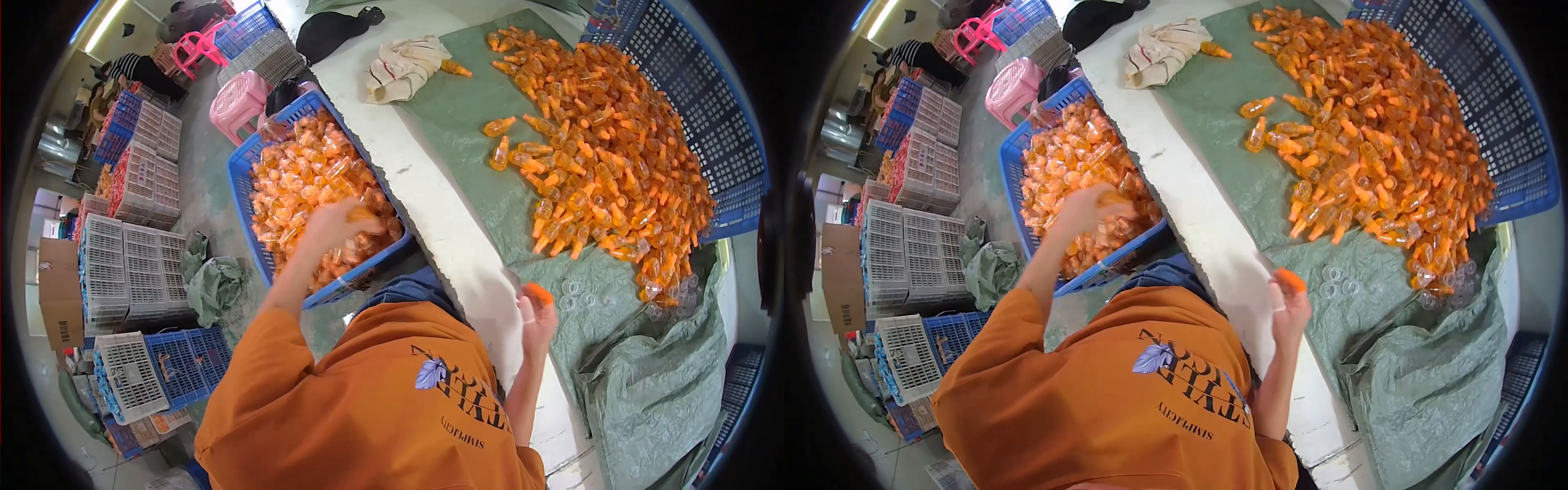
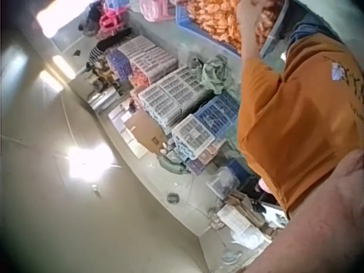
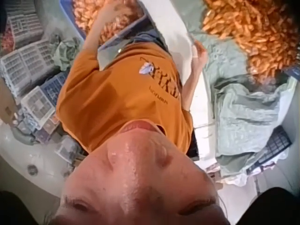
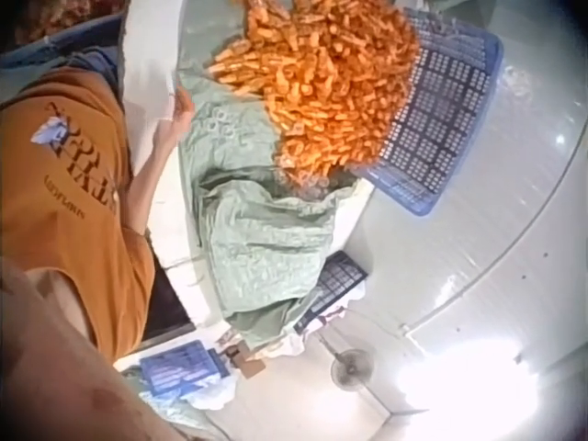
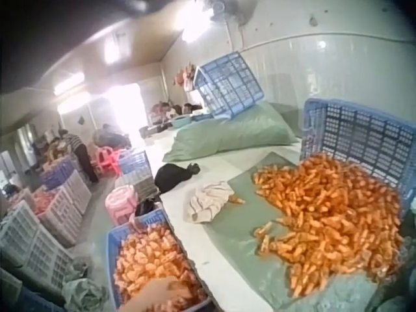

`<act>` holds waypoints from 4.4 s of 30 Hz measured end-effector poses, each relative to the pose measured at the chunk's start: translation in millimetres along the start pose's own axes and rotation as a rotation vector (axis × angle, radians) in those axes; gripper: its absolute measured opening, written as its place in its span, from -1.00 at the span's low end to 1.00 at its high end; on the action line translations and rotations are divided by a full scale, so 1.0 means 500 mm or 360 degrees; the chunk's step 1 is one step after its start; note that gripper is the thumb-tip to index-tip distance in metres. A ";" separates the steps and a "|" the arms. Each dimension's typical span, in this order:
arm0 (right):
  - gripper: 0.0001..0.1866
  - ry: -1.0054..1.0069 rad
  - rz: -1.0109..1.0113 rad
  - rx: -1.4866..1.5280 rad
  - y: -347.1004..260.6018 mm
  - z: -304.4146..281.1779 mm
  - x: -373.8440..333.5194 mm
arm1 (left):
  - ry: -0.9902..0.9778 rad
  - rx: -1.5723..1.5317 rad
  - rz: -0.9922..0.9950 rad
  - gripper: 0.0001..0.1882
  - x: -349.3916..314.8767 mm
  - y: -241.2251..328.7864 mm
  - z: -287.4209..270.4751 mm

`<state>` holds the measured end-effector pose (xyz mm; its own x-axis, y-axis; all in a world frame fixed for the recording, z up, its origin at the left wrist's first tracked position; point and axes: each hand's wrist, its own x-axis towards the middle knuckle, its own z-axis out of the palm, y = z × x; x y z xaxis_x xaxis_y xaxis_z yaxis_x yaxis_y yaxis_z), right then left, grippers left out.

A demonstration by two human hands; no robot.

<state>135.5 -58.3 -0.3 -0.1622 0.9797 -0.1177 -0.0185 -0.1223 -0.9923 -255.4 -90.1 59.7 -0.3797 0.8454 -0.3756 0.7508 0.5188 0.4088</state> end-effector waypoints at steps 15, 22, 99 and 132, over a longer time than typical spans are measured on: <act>-0.75 0.0908 -0.0019 -0.1164 -0.080 -0.125 0.000 | 0.0024 -0.0132 0.1310 -0.65 0.145 0.476 0.156; -0.62 0.0749 0.0165 -0.1661 -0.077 -0.140 -0.025 | 0.0212 0.0393 0.1665 -0.57 0.138 0.543 0.312; -0.69 0.0411 0.0431 0.0952 -0.014 -0.017 0.017 | 0.0002 -0.0329 0.1553 -0.69 -0.008 0.504 0.292; -0.64 0.0544 -0.0153 0.0291 -0.030 -0.107 0.017 | -0.1428 -0.1409 0.0666 -0.64 0.084 0.531 0.196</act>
<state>187.5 -39.7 11.5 0.1860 0.9807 -0.0611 -0.1980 -0.0235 -0.9799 -19.2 70.5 71.2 0.5353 0.7617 -0.3650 -0.0099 0.4377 0.8990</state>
